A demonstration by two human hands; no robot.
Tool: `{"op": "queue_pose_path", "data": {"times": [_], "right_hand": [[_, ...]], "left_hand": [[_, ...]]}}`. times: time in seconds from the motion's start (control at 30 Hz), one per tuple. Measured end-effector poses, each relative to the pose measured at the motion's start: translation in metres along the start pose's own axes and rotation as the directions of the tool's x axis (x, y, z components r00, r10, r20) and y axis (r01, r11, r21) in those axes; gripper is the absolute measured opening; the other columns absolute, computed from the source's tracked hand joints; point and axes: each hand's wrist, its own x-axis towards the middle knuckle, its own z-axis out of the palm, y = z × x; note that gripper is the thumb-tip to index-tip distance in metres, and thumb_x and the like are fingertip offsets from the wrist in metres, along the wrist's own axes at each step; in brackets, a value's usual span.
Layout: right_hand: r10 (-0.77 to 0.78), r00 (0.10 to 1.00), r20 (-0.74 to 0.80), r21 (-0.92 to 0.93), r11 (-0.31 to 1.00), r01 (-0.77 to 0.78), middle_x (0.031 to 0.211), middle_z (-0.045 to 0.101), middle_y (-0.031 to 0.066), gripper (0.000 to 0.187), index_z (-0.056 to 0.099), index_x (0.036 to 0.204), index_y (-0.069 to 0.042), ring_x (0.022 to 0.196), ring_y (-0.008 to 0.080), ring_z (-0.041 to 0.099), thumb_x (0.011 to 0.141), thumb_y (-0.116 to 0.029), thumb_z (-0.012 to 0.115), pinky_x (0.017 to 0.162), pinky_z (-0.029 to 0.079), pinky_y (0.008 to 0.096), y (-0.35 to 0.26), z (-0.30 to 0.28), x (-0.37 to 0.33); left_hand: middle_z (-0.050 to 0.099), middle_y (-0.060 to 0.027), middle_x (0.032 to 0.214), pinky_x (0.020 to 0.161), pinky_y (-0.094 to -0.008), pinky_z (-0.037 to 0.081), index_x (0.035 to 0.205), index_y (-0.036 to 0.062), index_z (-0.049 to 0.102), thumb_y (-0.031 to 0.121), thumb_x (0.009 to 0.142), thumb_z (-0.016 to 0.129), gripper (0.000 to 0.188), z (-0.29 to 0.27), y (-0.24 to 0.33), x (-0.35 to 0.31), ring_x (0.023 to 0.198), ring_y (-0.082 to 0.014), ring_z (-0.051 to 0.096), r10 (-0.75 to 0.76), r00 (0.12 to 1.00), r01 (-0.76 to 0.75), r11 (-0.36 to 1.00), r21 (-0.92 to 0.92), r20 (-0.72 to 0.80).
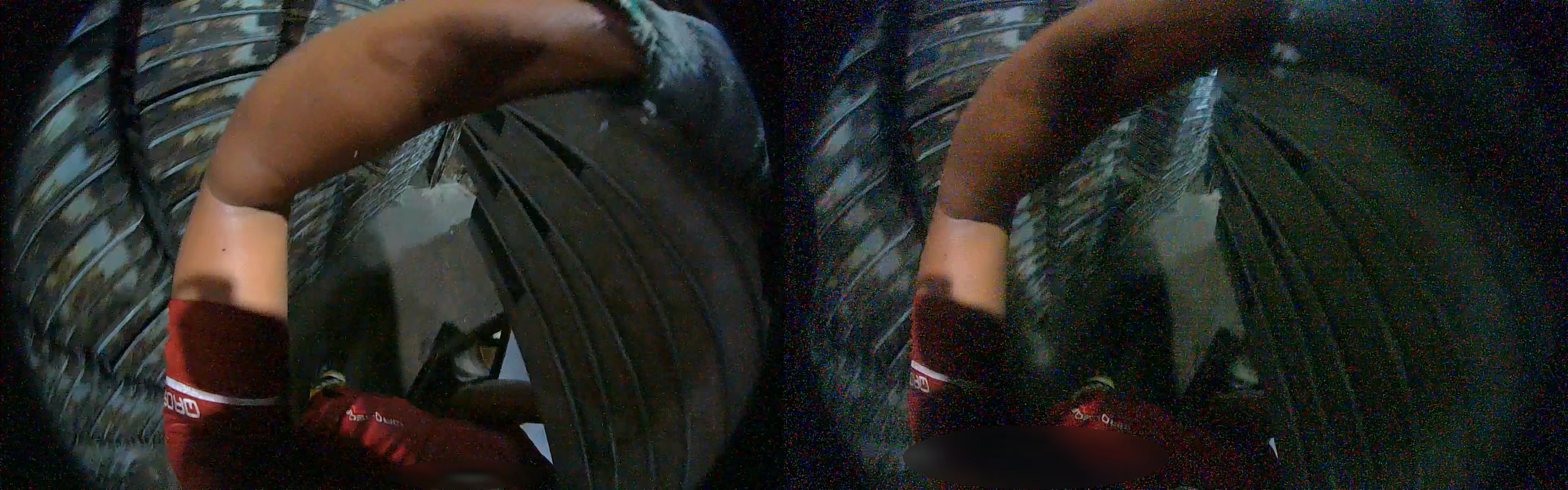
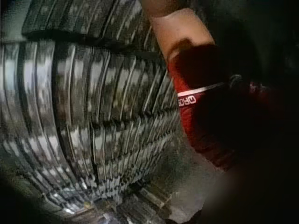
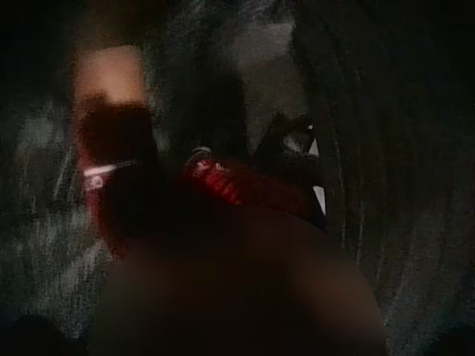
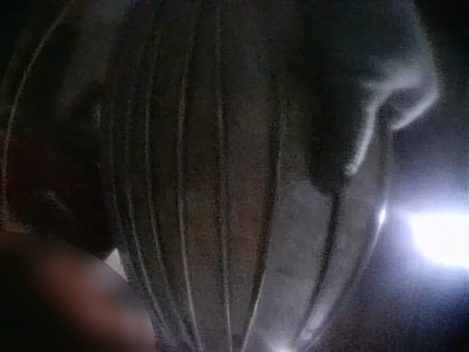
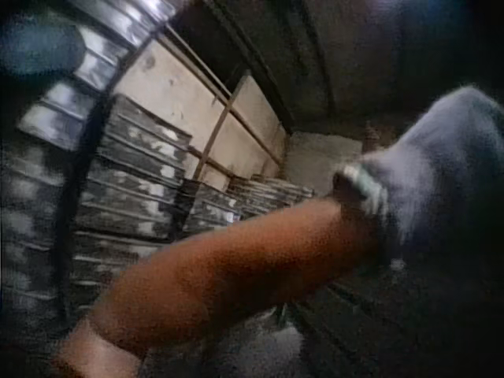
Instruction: The person wipes the interior surfaces of rectangular metal trays using a blue sponge and a dark cloth. The person repeatedly picks up trays, wipes them, and stacks them on a metal table in a workshop.
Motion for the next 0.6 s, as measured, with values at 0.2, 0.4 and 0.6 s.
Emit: {"op": "queue_pose_path", "data": {"times": [0.2, 0.4, 0.6], "right_hand": [[0.013, 1.0, -0.029, 0.014, 1.0, -0.013, 0.128, 0.068, 0.0126, 0.047, 0.058, 0.139, -0.006, 0.109, 0.027, 0.067, 0.107, -0.04, 0.051, 0.089, 0.057, 0.0406, -0.056, -0.009, 0.196], [-0.044, 0.999, -0.004, 0.005, 0.999, 0.044, 0.127, 0.068, 0.0127, 0.047, 0.058, 0.14, -0.006, 0.109, 0.0271, 0.067, 0.107, -0.04, 0.052, 0.089, 0.057, 0.0406, -0.077, -0.013, 0.323], [-0.054, 0.998, -0.011, 0.035, 0.998, 0.054, 0.127, 0.067, 0.0127, 0.047, 0.057, 0.14, -0.006, 0.109, 0.0271, 0.067, 0.107, -0.04, 0.052, 0.089, 0.057, 0.0407, -0.117, -0.036, 0.436]], "left_hand": [[0.058, -0.0046, 0.058, 0.048, -0.0454, 0.043, 0.064, 0.0181, 0.065, 0.037, 0.065, 0.072, 0.021, 0.181, -0.092, -0.009, 0.052, -0.0268, 0.059, 0.089, 0.982, -0.116, 0.98, -0.16, -0.165], [0.057, -0.0041, 0.057, 0.047, -0.0455, 0.041, 0.063, 0.0191, 0.064, 0.037, 0.062, 0.072, 0.02, 0.292, -0.101, -0.063, 0.051, -0.027, 0.059, 0.15, 0.926, -0.24, 0.943, -0.232, -0.347], [0.056, -0.0035, 0.056, 0.045, -0.0457, 0.04, 0.061, 0.02, 0.063, 0.037, 0.059, 0.072, 0.02, 0.432, -0.139, -0.14, 0.049, -0.0271, 0.058, 0.102, 0.93, -0.217, 0.929, -0.301, -0.354]]}}
